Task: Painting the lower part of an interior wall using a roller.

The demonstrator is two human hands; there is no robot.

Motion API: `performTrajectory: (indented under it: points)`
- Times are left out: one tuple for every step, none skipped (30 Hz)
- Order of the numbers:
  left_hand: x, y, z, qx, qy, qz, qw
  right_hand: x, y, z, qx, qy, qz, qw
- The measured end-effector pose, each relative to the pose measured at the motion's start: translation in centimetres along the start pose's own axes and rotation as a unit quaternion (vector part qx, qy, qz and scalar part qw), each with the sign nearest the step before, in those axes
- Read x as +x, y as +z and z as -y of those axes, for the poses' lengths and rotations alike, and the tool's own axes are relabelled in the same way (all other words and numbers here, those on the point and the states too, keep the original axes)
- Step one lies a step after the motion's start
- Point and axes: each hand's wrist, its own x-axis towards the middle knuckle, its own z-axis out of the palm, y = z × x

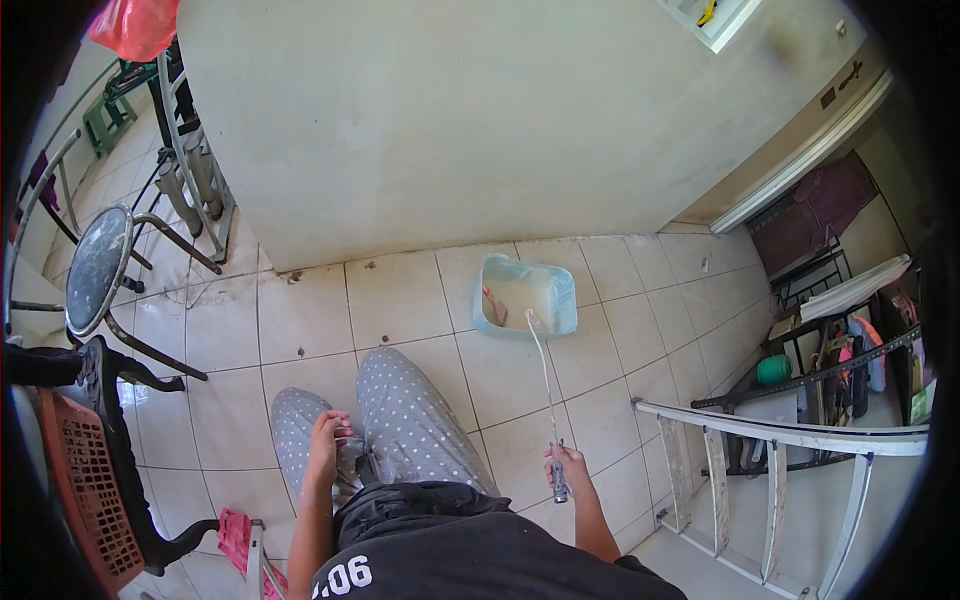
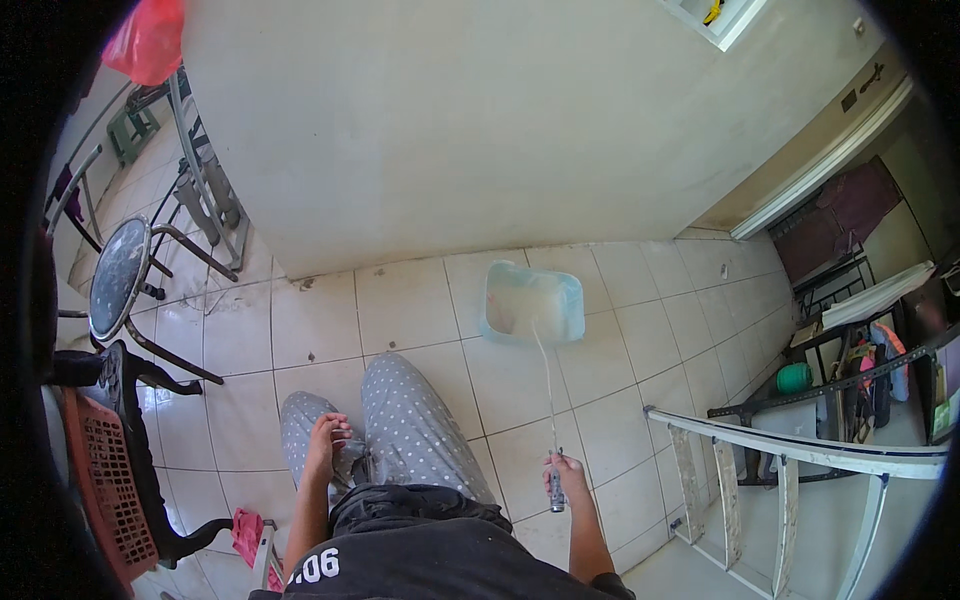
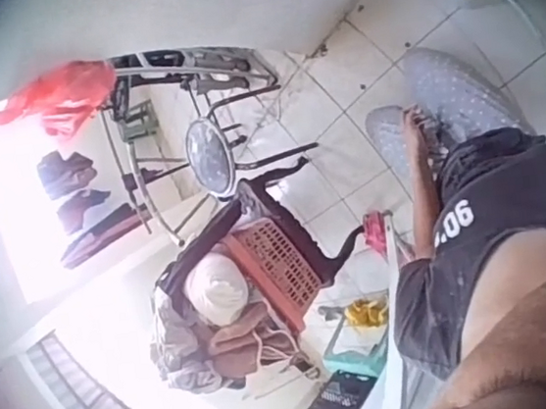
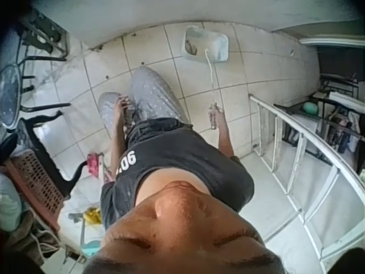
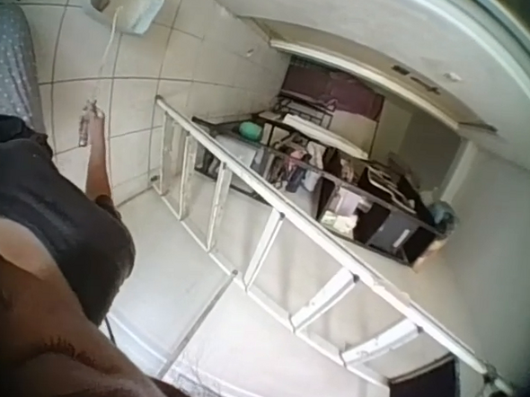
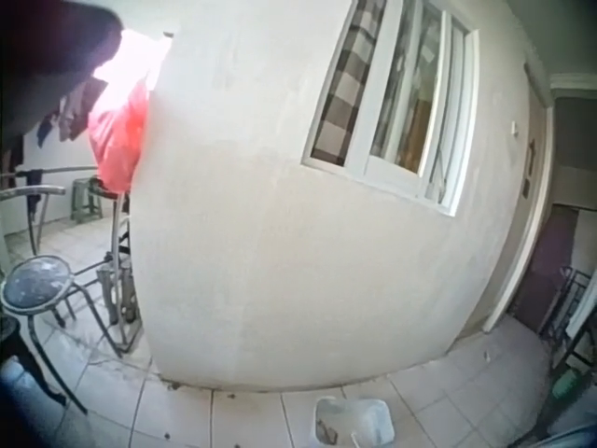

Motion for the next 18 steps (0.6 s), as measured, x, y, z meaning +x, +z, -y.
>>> performTrajectory:
  points:
    - [-0.1,0.0,0.0,0.002,0.002,-0.004,1.0,0.1,0.2,0.0,0.001,-0.001,0.0,1.0]
    - [-0.1,0.2,0.0,0.002,0.003,-0.003,1.0,0.3,0.3,-0.1,0.024,-0.004,0.006,1.0]
    - [-0.3,0.2,-0.3,-0.008,0.005,-0.005,1.0,0.3,0.6,-0.4,0.048,-0.007,0.012,0.999]
    - [-0.5,0.0,-0.5,-0.018,0.007,-0.008,1.0,0.2,0.7,-0.8,0.05,-0.006,0.013,0.999]
    - [-0.5,-0.3,0.0,-0.016,0.007,-0.009,1.0,0.2,0.6,-1.5,0.056,0.024,0.004,0.998]
    - [-0.2,-0.7,0.7,-0.022,0.005,-0.005,1.0,0.3,0.5,-2.2,0.063,0.052,-0.005,0.997]
    - [0.0,-0.7,0.9,-0.028,0.002,0.003,1.0,0.7,-0.5,-4.1,0.066,0.051,-0.008,0.997]
    - [0.1,-1.0,1.0,-0.028,0.002,0.007,1.0,1.2,-1.5,-6.4,0.083,0.043,-0.019,0.995]
    - [0.2,-1.0,1.1,-0.026,0.003,0.004,1.0,1.7,-2.3,-7.8,0.097,0.036,-0.028,0.994]
    - [-0.1,-0.7,0.9,-0.022,0.005,0.0,1.0,1.4,-1.9,-8.5,0.089,0.032,-0.051,0.994]
    - [-0.2,-0.3,0.7,-0.021,0.006,0.0,1.0,1.5,-1.6,-9.0,0.09,0.032,-0.05,0.994]
    - [-0.3,-0.3,0.4,-0.018,0.009,-0.002,1.0,1.4,-1.1,-9.3,0.106,0.038,-0.051,0.992]
    - [-0.4,-0.3,0.2,-0.015,0.012,-0.005,1.0,1.3,-0.7,-9.8,0.122,0.044,-0.052,0.99]
    - [-0.4,-0.3,0.2,-0.015,0.011,-0.005,1.0,1.5,-0.2,-10.3,0.137,0.031,-0.056,0.989]
    - [-0.4,-0.3,0.2,-0.005,0.012,-0.003,1.0,2.0,0.0,-10.9,0.138,0.031,-0.056,0.988]
    - [-0.4,-0.3,0.2,0.006,0.013,-0.001,1.0,2.5,0.2,-11.4,0.164,0.023,-0.045,0.985]
    - [-0.4,-0.1,0.2,0.009,0.012,-0.001,1.0,2.8,0.2,-12.0,0.191,0.014,-0.034,0.981]
    - [-0.4,-0.2,0.3,0.02,0.012,-0.003,1.0,2.9,0.6,-11.9,0.207,-0.006,-0.033,0.978]
